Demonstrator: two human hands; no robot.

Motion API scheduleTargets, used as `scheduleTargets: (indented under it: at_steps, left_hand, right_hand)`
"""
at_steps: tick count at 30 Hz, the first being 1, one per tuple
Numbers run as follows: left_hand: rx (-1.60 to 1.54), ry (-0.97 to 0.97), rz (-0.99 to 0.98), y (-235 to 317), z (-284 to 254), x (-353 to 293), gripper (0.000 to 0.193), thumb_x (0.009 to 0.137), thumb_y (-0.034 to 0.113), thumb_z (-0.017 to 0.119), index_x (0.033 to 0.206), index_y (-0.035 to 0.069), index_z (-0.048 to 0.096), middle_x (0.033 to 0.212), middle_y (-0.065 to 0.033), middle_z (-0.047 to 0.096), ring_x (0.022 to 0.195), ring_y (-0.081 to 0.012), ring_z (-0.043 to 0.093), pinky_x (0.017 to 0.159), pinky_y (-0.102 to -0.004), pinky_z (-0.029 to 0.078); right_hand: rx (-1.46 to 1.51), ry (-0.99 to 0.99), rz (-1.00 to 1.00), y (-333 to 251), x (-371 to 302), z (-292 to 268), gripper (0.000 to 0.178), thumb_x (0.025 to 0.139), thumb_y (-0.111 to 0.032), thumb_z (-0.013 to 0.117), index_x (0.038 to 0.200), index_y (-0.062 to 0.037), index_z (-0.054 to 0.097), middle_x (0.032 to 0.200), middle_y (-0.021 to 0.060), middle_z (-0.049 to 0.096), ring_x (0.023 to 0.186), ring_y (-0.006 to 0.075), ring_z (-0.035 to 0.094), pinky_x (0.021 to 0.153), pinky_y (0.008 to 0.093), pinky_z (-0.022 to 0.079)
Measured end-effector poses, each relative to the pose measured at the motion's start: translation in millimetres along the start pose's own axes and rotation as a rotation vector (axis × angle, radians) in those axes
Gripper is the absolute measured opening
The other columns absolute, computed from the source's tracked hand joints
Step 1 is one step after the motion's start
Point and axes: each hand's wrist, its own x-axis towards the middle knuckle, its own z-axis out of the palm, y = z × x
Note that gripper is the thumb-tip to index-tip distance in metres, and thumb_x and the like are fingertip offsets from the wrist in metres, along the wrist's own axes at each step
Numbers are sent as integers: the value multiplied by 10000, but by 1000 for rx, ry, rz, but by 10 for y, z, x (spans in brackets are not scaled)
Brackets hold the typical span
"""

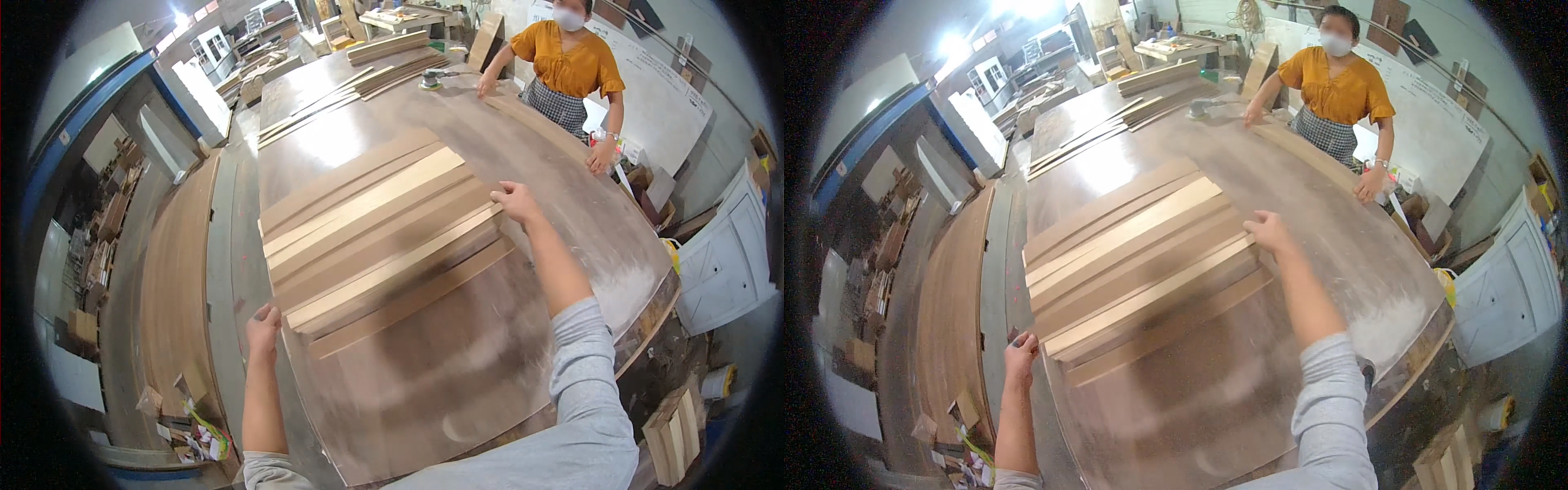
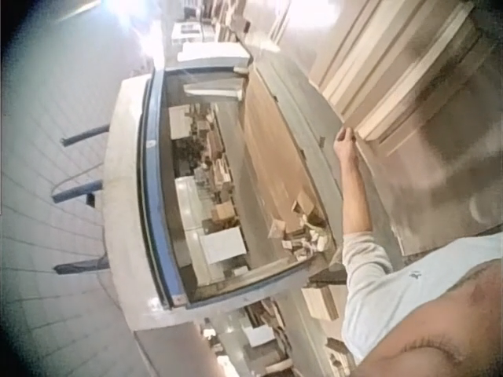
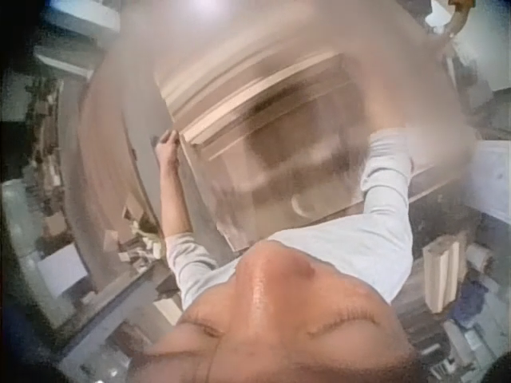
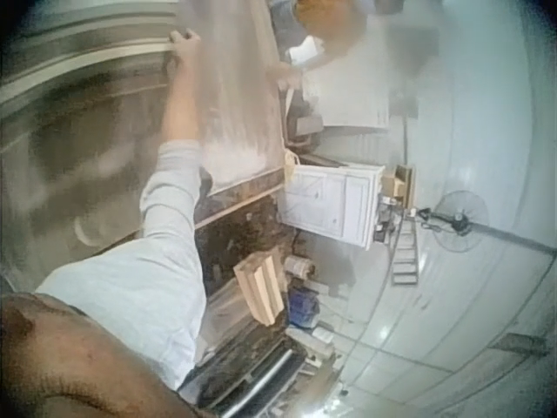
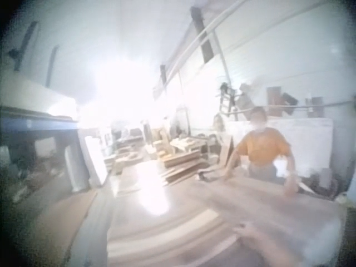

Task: Sanding wood planks using a hand-held power sander and organizing them on a workbench.

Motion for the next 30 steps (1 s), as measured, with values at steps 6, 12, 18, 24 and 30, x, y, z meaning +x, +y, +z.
scheduleTargets:
  at_steps: [6,12,18,24,30]
  left_hand:
    - [183,-53,-111,-17,44,322,377,887,154,704,1192,-68,711,881,-1,656,728,-95,531,649,-267,418]
    - [130,89,-27,-140,110,263,602,888,165,751,1398,-102,571,1088,-121,732,856,-173,669,763,-300,524]
    - [249,-9,176,-29,170,-45,766,859,134,816,1517,-65,478,1289,-189,707,1091,-239,718,930,-344,563]
    - [558,-14,245,22,129,-32,646,832,63,804,1439,-28,602,1214,-149,726,969,-170,717,873,-307,568]
    - [576,-54,290,39,70,124,557,799,92,834,1322,-27,683,1154,-134,729,864,-186,676,839,-324,568]
  right_hand:
    - [-278,91,17,112,396,241,613,784,-334,796,1299,-11,722,1255,205,745,1185,321,711,1029,399,541]
    - [-306,122,-54,362,551,438,587,784,-299,756,1300,-20,725,1285,233,724,1216,347,695,1045,402,542]
    - [-208,100,-130,232,359,365,593,795,-314,750,1318,-38,715,1298,200,719,1221,364,674,1068,442,524]
    - [-816,-38,-360,-318,-163,292,667,790,-264,761,1440,-177,637,1560,105,527,1439,298,487,1187,482,402]
    - [-802,-253,-542,-413,-205,453,584,811,-132,738,1383,-222,666,1497,49,585,1404,302,517,1151,500,445]
